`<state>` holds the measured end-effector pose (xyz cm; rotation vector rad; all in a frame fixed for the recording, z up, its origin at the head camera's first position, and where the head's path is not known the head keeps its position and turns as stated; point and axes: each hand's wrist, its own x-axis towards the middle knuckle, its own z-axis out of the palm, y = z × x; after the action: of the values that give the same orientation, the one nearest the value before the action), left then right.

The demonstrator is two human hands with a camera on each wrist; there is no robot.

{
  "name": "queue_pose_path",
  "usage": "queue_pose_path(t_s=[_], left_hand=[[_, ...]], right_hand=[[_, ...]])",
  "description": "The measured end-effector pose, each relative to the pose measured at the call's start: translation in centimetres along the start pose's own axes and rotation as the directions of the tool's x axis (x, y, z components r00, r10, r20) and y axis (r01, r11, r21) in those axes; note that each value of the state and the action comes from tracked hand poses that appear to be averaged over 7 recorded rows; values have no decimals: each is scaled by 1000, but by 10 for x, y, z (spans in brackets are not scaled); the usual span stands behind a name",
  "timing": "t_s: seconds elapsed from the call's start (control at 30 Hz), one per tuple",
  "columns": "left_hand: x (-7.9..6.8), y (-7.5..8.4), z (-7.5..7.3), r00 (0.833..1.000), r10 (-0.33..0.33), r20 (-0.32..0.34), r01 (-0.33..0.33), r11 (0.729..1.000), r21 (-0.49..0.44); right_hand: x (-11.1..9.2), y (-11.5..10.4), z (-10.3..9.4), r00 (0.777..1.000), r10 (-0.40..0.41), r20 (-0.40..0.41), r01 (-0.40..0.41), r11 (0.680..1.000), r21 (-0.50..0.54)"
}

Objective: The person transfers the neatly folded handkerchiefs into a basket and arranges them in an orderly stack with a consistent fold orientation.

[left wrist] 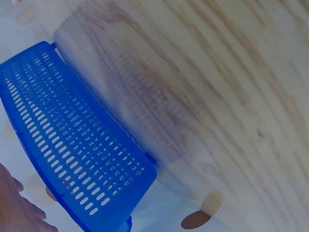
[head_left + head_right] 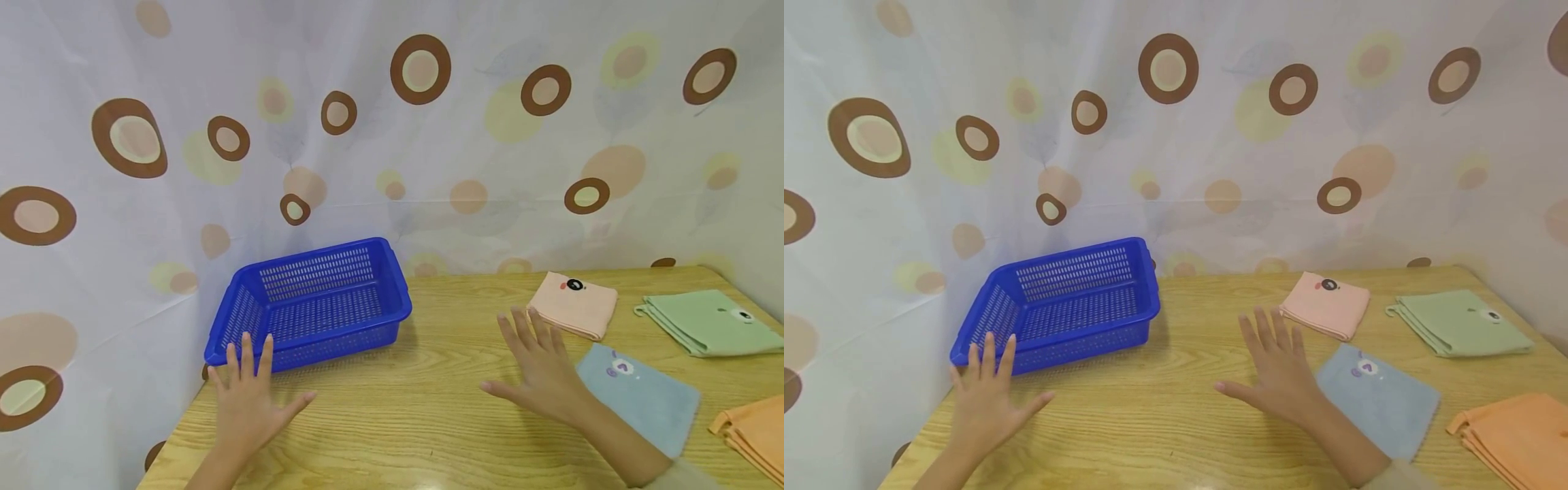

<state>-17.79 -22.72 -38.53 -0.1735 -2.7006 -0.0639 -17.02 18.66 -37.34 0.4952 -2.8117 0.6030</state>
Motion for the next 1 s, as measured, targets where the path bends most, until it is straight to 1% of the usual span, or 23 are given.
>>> queue_pose_path(t_s=[0.17, 0.3, 0.53, 0.8, 1.0], left_hand=[[-2, -6, -1, 1000, -4, -22, 4, 1000, -6], [-2, -10, -3, 1000, -19, 0, 19, 1000, -13], [-2, -18, -4, 999, -47, -3, 47, 999, -11], [3, -25, -2, 998, -61, -6, 61, 998, -14], [6, -29, -2, 997, -81, 4, 82, 995, -49]], right_hand=[[4, -2, 3, 1000, -5, 5, 5, 1000, 10], [8, -3, 4, 1000, -4, 17, 4, 1000, 21], [16, -12, 7, 999, -19, 44, 15, 996, 84], [26, -24, 10, 999, -28, 36, 25, 996, 85], [37, -30, 17, 999, -32, 37, 29, 996, 78]])
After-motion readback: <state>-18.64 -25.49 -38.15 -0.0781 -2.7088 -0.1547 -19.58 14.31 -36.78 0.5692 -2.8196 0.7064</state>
